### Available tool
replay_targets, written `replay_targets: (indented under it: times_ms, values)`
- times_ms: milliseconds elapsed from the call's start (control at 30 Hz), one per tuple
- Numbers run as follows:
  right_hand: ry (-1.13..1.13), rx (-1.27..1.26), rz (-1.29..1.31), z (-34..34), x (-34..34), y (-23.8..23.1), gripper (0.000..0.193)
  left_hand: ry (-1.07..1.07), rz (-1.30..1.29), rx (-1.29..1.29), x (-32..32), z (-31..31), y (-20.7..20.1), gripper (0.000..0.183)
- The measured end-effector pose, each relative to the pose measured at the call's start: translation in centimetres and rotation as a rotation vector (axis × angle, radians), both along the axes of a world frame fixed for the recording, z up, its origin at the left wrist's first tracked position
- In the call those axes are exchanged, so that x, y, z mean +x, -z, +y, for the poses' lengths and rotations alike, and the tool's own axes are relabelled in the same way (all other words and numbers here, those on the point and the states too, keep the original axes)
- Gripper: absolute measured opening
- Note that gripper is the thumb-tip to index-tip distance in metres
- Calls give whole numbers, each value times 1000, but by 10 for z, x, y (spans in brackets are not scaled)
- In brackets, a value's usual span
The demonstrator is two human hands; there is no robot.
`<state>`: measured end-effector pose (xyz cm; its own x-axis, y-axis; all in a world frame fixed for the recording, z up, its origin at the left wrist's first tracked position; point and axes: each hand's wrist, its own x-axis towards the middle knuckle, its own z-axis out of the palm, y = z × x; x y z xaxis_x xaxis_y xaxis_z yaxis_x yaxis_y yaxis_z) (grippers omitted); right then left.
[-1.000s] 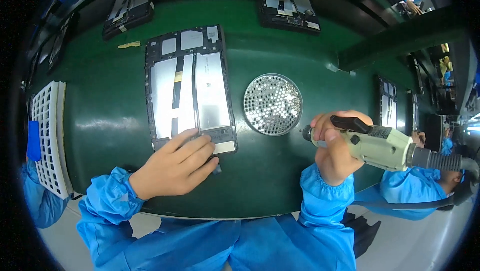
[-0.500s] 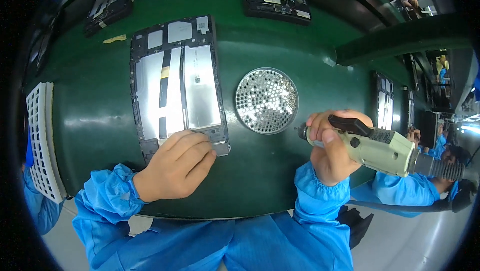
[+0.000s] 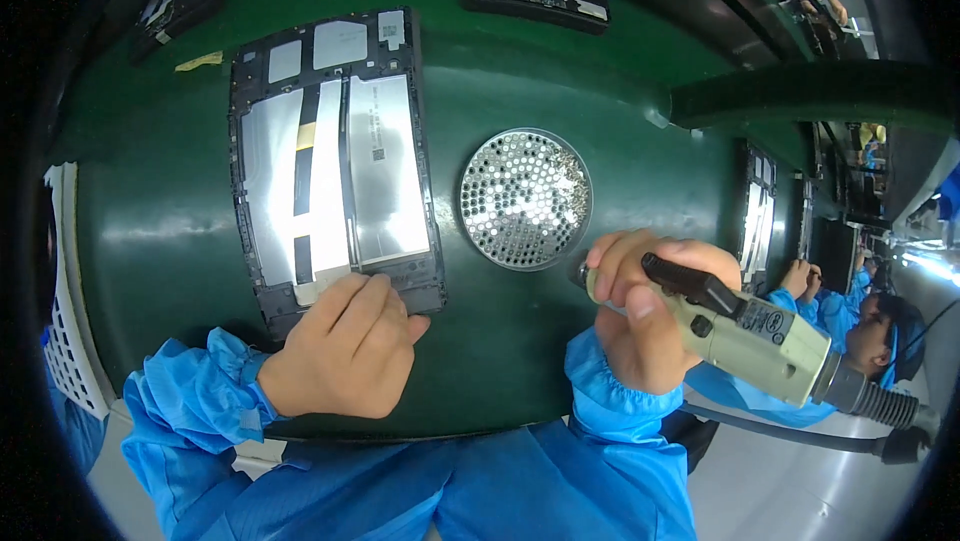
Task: The person takes tablet assemblies from a conveyor, presses internal components into place by hand, and drives screws using an electric screwdriver before placing each tablet back onto the conveyor.
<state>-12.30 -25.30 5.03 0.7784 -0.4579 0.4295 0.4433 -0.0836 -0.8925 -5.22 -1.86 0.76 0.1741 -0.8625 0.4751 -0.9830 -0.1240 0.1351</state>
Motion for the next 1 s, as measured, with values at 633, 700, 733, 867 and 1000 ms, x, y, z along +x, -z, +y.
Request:
replay_targets:
  times_ms: [633,700,733,867,1000]
  values:
    - [-240,-141,67,58,13,-7,29,49,330,111,32,0,-2,19]
    - [-253,-111,59,58,15,-7,31,46,335,107,33,1,-1,20]
    - [-262,-82,45,59,16,-7,33,47,332,104,33,1,-1,20]
    - [-247,-124,102,63,17,-7,27,36,323,90,31,1,-1,20]
    - [-253,-115,115,62,18,-2,27,36,301,106,30,-2,2,19]
